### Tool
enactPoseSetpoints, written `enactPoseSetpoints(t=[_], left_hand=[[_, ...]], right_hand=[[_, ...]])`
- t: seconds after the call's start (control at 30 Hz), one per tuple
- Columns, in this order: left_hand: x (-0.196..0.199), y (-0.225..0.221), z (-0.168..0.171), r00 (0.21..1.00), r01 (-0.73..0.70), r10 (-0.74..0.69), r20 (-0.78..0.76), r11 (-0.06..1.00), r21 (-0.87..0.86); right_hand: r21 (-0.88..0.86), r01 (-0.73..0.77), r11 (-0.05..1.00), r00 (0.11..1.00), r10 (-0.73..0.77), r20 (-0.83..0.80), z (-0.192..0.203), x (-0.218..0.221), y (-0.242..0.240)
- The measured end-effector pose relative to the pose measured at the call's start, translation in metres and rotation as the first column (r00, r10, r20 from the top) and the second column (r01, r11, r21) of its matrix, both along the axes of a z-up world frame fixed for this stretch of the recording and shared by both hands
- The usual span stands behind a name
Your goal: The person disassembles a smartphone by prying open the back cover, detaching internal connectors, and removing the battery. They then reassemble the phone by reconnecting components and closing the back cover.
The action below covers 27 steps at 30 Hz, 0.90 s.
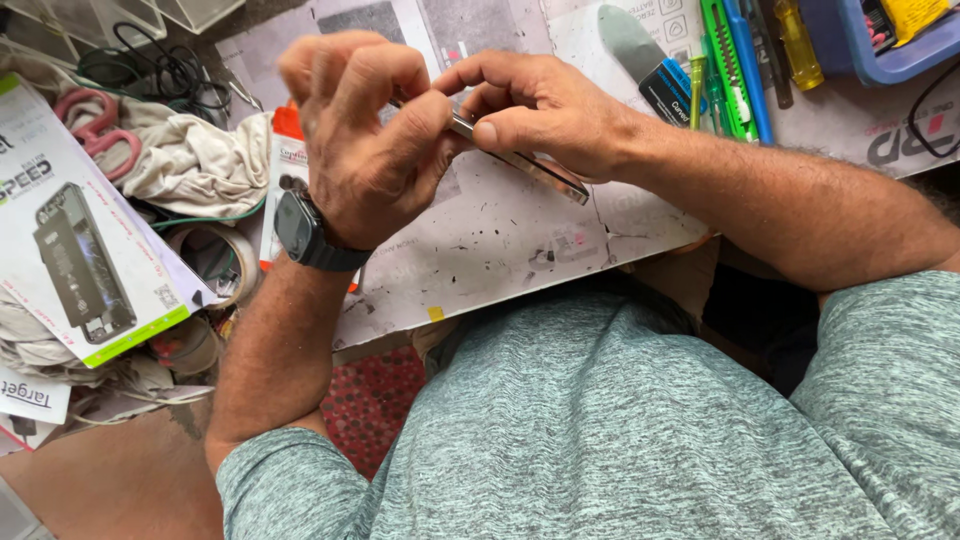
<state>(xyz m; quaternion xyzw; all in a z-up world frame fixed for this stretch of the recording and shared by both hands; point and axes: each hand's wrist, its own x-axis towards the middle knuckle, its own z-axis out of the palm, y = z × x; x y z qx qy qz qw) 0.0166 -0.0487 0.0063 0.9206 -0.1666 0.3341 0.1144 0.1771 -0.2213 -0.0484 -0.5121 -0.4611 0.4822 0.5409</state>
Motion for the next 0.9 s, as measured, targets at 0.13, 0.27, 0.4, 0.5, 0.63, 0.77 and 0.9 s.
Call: enactPoseSetpoints(t=[0.13, 0.27, 0.4, 0.5, 0.63, 0.77, 0.9], left_hand=[[-0.001, -0.001, -0.003, 0.999, -0.006, 0.005, -0.044, 1.000, -0.028], [0.000, 0.000, -0.005, 0.998, 0.017, -0.021, -0.057, 0.998, -0.058], [0.004, 0.002, -0.009, 0.997, 0.028, -0.035, -0.068, 0.995, -0.097], [0.004, 0.001, -0.010, 0.996, 0.035, -0.043, -0.072, 0.993, -0.110], [0.005, 0.000, -0.010, 0.995, 0.035, -0.048, -0.088, 0.990, -0.135], [0.003, 0.001, -0.012, 0.992, 0.021, -0.039, -0.116, 0.988, -0.154], [0.002, 0.002, -0.013, 0.992, 0.016, -0.034, -0.124, 0.989, -0.144]], right_hand=[[0.015, -0.004, 1.000, 0.999, 0.005, -0.043, -0.004, 0.000, 0.000], [-0.007, 0.008, 1.000, 1.000, -0.008, -0.014, -0.006, 0.000, 0.000], [0.039, -0.004, 0.999, 0.999, 0.006, -0.033, -0.005, 0.002, 0.000], [0.022, -0.004, 1.000, 0.999, 0.004, -0.032, -0.005, 0.001, -0.001], [0.017, -0.002, 1.000, 1.000, 0.002, 0.011, -0.001, 0.002, -0.001], [-0.029, 0.005, 1.000, 0.998, -0.003, 0.059, 0.002, 0.002, -0.001], [-0.032, 0.007, 0.999, 0.997, -0.005, 0.072, 0.003, 0.002, -0.002]])
